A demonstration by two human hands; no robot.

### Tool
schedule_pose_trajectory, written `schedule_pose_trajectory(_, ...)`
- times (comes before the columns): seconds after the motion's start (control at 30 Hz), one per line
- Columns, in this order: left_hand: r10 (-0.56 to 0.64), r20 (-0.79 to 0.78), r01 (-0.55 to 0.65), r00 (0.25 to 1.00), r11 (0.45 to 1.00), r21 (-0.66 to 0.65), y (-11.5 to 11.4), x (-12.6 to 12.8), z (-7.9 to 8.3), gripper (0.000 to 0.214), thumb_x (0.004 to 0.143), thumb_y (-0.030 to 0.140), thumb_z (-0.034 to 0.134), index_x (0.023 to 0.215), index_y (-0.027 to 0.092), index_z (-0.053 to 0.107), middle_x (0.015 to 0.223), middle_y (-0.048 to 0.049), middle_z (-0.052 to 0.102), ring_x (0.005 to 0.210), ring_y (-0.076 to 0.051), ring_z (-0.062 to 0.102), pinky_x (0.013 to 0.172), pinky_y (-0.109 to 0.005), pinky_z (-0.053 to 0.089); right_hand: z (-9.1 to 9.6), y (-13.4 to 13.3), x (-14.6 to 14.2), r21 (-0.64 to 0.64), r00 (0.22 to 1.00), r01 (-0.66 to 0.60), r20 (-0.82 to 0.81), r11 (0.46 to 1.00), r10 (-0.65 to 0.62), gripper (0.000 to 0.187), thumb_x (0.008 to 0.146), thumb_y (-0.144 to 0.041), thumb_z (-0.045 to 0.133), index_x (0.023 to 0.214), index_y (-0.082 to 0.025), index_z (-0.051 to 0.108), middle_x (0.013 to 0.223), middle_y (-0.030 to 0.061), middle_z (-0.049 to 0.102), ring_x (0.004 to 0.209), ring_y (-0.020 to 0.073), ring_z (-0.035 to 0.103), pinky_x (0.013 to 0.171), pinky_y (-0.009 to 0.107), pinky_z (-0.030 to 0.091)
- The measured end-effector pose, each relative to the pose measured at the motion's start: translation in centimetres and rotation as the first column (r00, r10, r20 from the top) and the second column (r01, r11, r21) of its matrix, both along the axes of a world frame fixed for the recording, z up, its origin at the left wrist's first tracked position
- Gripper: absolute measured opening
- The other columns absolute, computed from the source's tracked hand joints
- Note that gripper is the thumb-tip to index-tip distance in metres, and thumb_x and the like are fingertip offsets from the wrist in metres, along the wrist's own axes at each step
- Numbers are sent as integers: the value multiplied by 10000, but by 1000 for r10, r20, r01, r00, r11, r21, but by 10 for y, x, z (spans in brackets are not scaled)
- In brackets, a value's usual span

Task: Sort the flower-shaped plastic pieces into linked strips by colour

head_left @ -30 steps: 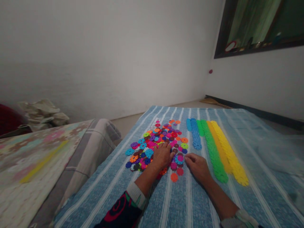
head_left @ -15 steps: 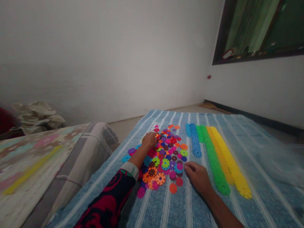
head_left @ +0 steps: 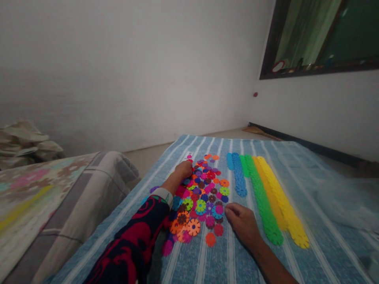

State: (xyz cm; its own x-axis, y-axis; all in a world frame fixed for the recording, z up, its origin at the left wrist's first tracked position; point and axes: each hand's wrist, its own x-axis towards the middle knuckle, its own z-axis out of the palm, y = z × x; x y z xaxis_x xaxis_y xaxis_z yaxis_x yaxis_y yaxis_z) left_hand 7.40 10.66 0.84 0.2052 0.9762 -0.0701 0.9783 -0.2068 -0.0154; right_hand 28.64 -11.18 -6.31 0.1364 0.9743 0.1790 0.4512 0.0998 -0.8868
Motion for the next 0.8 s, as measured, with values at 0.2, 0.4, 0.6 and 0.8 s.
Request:
schedule_pose_trajectory(0.2,-21,33,17,999,995,97,-12,5,10,329,838,228,523,1103,159,705,1138,-159,708,1076,-286,651,872,-342,504,1,1,-1,5,1000,11,-10,1000,-11,290,837,-385,510,803,-220,746,792,33,761,777,215,697,713,284,492)
schedule_pose_trajectory(0.4,-294,104,288,950,955,69,-39,59,12,291,768,208,606,1035,229,722,1083,-55,726,1050,-233,643,909,-301,482,2,3,-1,11,1000,5,-2,1000,-5,295,842,-377,505,811,-225,755,797,30,764,778,211,701,732,285,502)
schedule_pose_trajectory(0.6,-486,180,488,855,872,39,-57,98,2,353,729,162,609,1071,182,693,1098,-60,711,1046,-221,628,920,-284,473,2,2,-1,20,1000,15,-10,1000,-15,284,845,-378,516,798,-227,752,763,22,755,758,209,693,712,281,489)
schedule_pose_trajectory(0.8,-511,226,513,829,857,55,-61,98,-9,331,724,154,587,1042,185,670,1079,-56,705,1012,-214,629,903,-291,476,2,4,-2,15,1000,14,14,1000,-14,285,844,-361,503,789,-228,748,760,20,752,756,203,694,707,275,473)
